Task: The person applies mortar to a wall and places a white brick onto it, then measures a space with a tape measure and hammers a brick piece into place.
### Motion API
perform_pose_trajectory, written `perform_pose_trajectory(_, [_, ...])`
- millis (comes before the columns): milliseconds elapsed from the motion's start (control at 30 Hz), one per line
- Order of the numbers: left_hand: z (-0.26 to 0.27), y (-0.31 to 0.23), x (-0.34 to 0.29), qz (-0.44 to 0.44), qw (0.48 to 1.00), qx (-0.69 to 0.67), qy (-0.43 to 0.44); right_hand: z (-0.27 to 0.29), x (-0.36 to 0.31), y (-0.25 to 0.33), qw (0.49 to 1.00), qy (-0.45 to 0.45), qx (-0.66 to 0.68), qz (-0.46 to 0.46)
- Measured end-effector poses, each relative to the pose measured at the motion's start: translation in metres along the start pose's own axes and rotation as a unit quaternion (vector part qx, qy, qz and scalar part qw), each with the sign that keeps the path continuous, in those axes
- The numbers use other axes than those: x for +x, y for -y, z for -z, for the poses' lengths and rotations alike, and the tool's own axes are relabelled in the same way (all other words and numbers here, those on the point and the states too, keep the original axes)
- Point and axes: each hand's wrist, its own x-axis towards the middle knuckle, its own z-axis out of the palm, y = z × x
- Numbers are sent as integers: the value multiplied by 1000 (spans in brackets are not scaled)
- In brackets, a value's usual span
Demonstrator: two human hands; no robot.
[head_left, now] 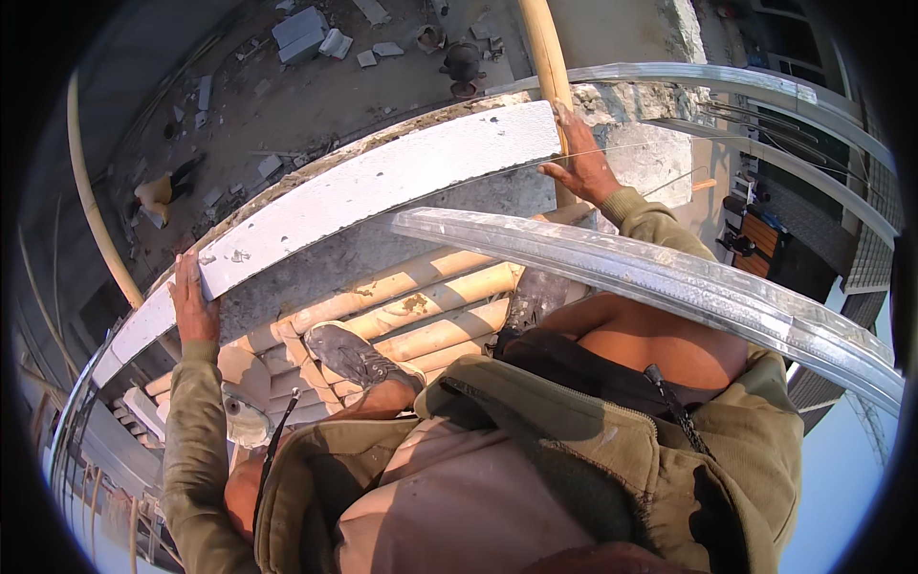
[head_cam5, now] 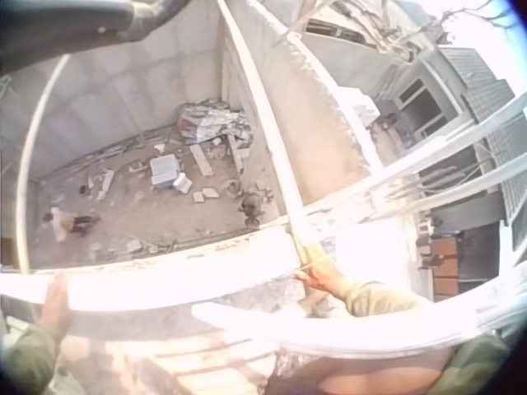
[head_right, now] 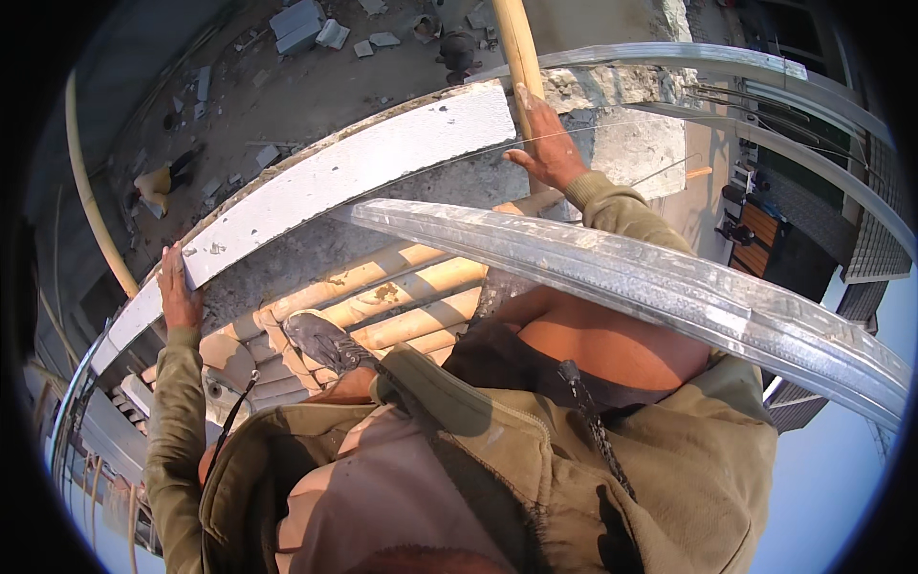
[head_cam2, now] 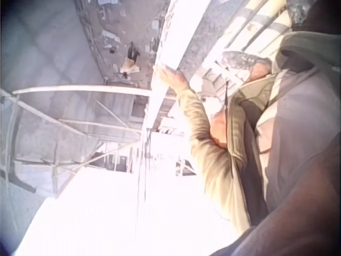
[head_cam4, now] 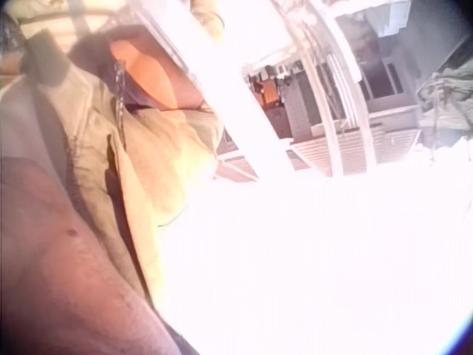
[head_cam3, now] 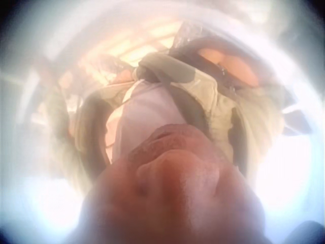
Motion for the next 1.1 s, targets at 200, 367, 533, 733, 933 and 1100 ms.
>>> perform_pose_trajectory(200, [-1,3,1,-1,1000,-3,5,-6,37,-14,999,14,18,48])
perform_pose_trajectory(367, [-1,3,0,-3,1000,8,10,-8,42,-4,994,38,88,47])
perform_pose_trajectory(533, [-3,1,0,-3,1000,6,-2,-11,42,-5,994,28,57,86])
perform_pose_trajectory(733, [-3,4,0,7,1000,-1,9,-9,44,-1,994,67,61,63])
perform_pose_trajectory(933, [-4,2,0,8,1000,-8,-1,-14,44,-3,994,20,84,71])
perform_pose_trajectory(1100, [2,-1,1,8,1000,-6,11,-12,43,-8,993,37,55,101])
